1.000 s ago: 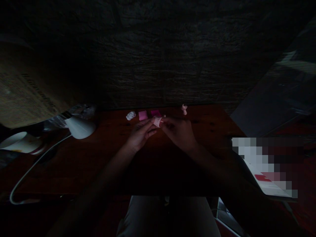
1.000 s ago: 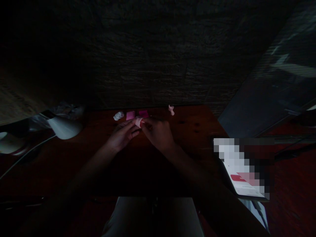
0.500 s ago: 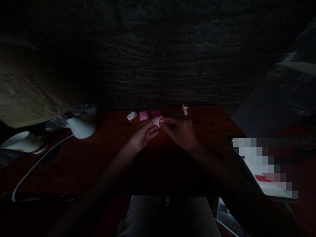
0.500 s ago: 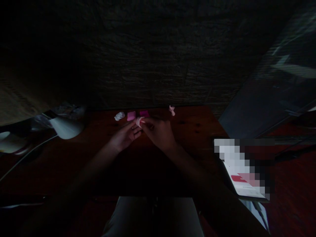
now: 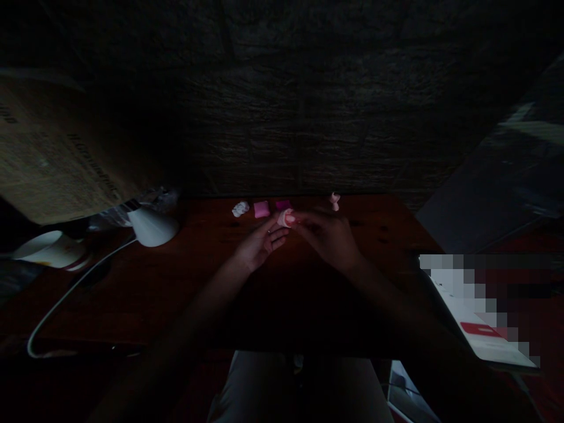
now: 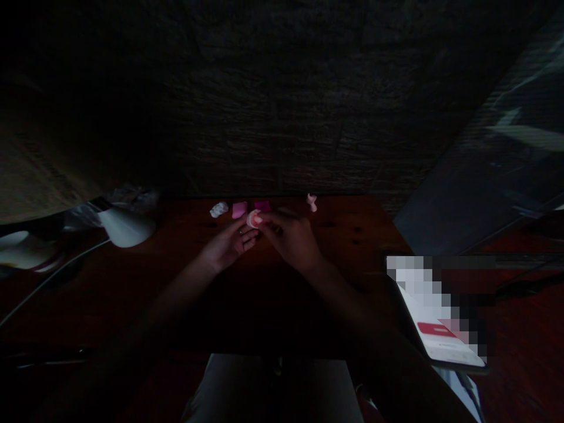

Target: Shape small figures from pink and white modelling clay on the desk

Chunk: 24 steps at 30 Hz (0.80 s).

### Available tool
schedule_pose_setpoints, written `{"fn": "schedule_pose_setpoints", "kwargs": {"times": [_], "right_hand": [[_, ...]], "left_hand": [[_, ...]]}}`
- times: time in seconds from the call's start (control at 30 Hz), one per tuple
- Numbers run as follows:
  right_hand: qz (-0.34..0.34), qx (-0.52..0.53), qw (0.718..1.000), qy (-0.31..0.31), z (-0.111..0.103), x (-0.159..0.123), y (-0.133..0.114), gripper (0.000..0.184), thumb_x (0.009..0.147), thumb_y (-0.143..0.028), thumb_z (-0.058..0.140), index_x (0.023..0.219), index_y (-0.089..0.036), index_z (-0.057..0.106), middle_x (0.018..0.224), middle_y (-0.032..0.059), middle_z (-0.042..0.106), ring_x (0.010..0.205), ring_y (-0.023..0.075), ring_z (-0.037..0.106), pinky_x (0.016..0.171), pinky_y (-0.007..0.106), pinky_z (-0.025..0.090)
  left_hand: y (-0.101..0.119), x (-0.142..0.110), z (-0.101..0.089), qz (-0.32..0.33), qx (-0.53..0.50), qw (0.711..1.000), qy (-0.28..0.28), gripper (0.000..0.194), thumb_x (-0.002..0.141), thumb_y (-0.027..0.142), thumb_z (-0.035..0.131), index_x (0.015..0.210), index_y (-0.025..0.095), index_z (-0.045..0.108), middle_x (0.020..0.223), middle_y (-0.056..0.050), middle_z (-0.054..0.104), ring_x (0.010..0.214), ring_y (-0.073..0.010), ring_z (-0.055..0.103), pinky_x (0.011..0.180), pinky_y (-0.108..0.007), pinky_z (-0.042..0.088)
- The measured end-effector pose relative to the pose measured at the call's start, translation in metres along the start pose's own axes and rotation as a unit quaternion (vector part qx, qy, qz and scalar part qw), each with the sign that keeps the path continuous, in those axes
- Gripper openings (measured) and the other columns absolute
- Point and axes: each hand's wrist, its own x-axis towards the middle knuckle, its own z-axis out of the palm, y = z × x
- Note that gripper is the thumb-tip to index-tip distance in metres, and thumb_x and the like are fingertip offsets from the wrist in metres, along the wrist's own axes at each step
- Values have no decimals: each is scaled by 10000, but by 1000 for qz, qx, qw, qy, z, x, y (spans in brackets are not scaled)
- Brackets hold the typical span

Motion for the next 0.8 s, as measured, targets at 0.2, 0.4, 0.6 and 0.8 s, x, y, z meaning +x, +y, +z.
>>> {"fn": "schedule_pose_setpoints", "kwargs": {"times": [0.2, 0.4, 0.6, 0.8], "right_hand": [[-1, 3, 1000, -14, -3, 2, 2, 176, 907, -177, 678, 1026, -253, 782, 972, 42, 776, 853, 179, 718, 790, 297, 541], [-3, 9, 1000, -24, -3, 2, 4, 203, 890, -170, 694, 1055, -255, 776, 938, 32, 758, 790, 158, 707, 727, 270, 539], [-15, 0, 1000, 3, -1, 1, 3, 160, 902, -171, 692, 1020, -238, 776, 941, 39, 758, 821, 167, 711, 752, 275, 541], [-14, -4, 1000, 23, -2, -1, -1, 153, 929, -207, 664, 1043, -240, 760, 967, 40, 755, 857, 176, 701, 793, 296, 535]], "left_hand": [[0, 1, 0, 5, 1, 1000, 1, 163, 818, 298, 778, 911, 180, 716, 842, -26, 733, 730, -113, 659, 678, -215, 476], [-1, 2, -2, 1, 1, 1000, -4, 199, 803, 321, 795, 917, 180, 714, 859, -24, 732, 760, -116, 663, 706, -226, 483], [1, -1, 0, -11, -45, 999, -20, 229, 792, 337, 813, 928, 195, 695, 887, -1, 727, 763, -106, 661, 689, -222, 482], [-1, -2, 0, 25, -40, 997, -59, 215, 778, 272, 821, 952, 222, 706, 891, 7, 738, 770, -112, 680, 686, -220, 503]]}}
